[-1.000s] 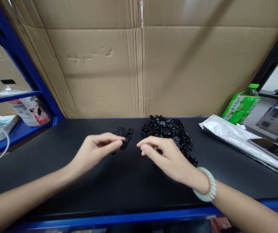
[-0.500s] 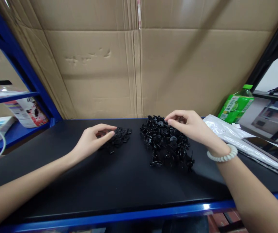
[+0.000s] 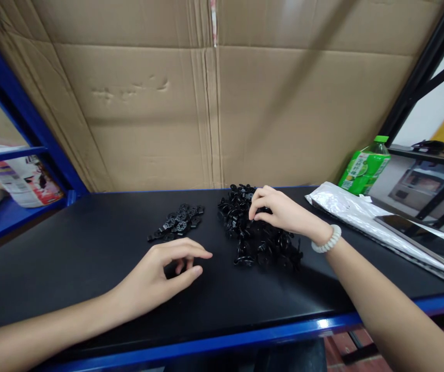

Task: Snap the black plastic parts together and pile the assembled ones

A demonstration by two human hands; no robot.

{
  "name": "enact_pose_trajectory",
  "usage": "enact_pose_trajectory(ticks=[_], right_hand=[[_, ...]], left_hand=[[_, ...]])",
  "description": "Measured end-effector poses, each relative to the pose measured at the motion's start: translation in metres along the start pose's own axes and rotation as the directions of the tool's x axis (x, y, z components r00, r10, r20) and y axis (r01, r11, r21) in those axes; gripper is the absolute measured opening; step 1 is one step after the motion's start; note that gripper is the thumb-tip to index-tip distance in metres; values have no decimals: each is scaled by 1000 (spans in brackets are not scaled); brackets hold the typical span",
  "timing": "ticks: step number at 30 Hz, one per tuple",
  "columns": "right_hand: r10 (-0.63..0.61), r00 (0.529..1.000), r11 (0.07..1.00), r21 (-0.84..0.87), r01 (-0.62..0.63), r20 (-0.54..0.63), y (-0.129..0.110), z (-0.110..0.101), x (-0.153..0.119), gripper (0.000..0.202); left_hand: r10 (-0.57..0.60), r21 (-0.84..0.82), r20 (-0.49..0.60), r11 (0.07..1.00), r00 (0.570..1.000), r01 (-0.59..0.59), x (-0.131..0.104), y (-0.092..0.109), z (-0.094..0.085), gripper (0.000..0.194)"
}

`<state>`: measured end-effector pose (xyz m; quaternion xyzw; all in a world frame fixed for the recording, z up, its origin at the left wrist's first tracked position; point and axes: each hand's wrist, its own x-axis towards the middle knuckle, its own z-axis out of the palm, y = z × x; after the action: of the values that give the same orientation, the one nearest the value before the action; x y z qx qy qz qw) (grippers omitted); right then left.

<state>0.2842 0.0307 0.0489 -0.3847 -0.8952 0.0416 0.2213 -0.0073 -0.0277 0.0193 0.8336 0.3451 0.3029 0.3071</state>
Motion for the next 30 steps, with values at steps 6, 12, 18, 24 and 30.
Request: enact_pose_trajectory(ticks=[6, 12, 18, 24, 30], right_hand=[[-3, 983, 966, 253, 51, -186, -41, -2, -1, 10], [-202, 954, 873, 401, 278, -222, -89, 30, -3, 18], [-39, 979, 800, 581, 151, -201, -102, 45, -6, 14], [321, 946, 510, 832, -218, 51, -113, 54, -7, 28], [295, 955, 564, 801, -201, 32, -115, 54, -4, 21]], left_hand=[[-280, -409, 45, 871, 959, 274, 5, 2, -1, 28], [-306, -756, 341, 472, 889, 453, -2, 12, 5, 30], [-401, -775, 153, 518, 903, 361, -7, 10, 7, 13], [-372, -814, -53, 554, 927, 176, -5, 12, 7, 27], [-346, -722, -67, 664, 936, 194, -7, 11, 8, 33]])
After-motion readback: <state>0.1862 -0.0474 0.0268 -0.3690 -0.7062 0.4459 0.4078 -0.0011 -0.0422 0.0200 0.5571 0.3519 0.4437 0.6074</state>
